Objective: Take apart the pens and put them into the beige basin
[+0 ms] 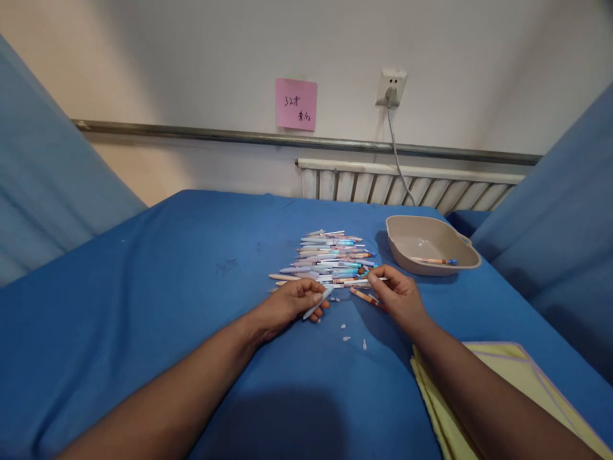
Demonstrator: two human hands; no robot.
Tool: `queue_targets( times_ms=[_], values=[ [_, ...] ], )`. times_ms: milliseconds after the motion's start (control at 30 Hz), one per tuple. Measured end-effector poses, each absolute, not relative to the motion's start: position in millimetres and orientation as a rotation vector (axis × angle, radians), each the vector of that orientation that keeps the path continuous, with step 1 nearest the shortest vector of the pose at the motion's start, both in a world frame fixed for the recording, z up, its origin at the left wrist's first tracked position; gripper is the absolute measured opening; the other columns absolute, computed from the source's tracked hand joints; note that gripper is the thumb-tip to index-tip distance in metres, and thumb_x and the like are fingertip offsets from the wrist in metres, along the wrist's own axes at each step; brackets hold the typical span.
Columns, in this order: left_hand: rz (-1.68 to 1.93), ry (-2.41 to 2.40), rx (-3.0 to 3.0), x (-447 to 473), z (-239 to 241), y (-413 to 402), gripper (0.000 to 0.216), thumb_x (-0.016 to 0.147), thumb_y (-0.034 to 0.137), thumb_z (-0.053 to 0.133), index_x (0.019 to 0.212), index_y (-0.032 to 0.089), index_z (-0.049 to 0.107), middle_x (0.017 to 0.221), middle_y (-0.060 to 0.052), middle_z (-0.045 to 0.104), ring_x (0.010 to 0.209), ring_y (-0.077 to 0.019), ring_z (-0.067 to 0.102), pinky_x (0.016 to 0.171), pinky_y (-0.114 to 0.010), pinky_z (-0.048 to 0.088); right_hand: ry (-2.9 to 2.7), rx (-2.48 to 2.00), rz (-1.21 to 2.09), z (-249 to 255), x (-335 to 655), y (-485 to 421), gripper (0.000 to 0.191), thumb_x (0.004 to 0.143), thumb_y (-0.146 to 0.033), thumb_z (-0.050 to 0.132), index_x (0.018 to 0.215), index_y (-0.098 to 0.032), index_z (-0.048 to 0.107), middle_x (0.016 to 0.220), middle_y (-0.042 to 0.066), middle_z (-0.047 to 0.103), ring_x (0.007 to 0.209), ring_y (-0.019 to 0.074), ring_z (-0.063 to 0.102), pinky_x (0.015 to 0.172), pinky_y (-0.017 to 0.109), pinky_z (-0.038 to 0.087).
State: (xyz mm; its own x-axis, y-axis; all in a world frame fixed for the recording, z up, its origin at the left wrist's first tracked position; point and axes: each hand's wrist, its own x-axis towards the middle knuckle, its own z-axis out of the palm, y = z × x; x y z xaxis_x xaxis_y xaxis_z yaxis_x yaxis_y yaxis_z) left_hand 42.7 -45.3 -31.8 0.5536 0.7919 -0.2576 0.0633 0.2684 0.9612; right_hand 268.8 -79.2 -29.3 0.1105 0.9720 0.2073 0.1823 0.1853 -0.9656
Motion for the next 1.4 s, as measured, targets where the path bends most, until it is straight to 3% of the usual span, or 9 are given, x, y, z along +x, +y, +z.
queue_targets(
  times_ms=[233,433,700,967,1400],
  values=[
    [0.621,0.923,1.277,35,-17,-48,0.031,0.069,0.035,0.072,0.088,0.014,0.058,0.076,-0.003,0.065,0.06,-0.0092,0.056,0.059,-0.024,0.047,-1.41,-1.256,0.831,-34,273,-80,0.029,0.08,-0.045,0.055,0.073,-0.017,0.057,0.06,-0.004,0.047,0.049,0.0078,0.039,0.045,0.019,0.035],
    [0.98,1.102,1.298,3,10,-36,0.034,0.068,0.039,0.07,0.091,0.016,0.059,0.081,-0.003,0.064,0.061,-0.0108,0.055,0.059,-0.026,0.048,-1.329,-1.284,0.803,-29,275,-78,0.03,0.078,-0.046,0.057,0.072,-0.017,0.057,0.055,-0.005,0.042,0.049,0.0083,0.038,0.044,0.019,0.032],
    [0.62,0.992,1.339,23,-13,-44,0.03,0.071,0.033,0.071,0.09,0.013,0.059,0.074,-0.001,0.061,0.056,-0.0076,0.051,0.055,-0.022,0.042,-1.425,-1.195,0.846,-37,269,-81,0.029,0.082,-0.045,0.054,0.074,-0.017,0.056,0.063,-0.003,0.047,0.053,0.0083,0.042,0.053,0.021,0.041],
    [0.591,0.995,1.332,35,-13,-53,0.024,0.072,0.029,0.069,0.085,0.012,0.058,0.071,0.0,0.06,0.055,-0.0072,0.051,0.056,-0.022,0.04,-1.603,-1.217,0.754,-40,271,-82,0.022,0.087,-0.035,0.051,0.075,-0.017,0.056,0.064,-0.003,0.047,0.054,0.0086,0.041,0.05,0.02,0.031],
    [0.471,0.886,1.321,38,-24,-62,0.031,0.074,0.039,0.069,0.086,0.012,0.057,0.078,-0.005,0.068,0.057,-0.0099,0.06,0.054,-0.022,0.046,-1.806,-1.232,0.771,-37,270,-89,0.021,0.09,-0.033,0.047,0.076,-0.019,0.054,0.065,-0.003,0.049,0.059,0.011,0.045,0.057,0.022,0.034]
  ],
)
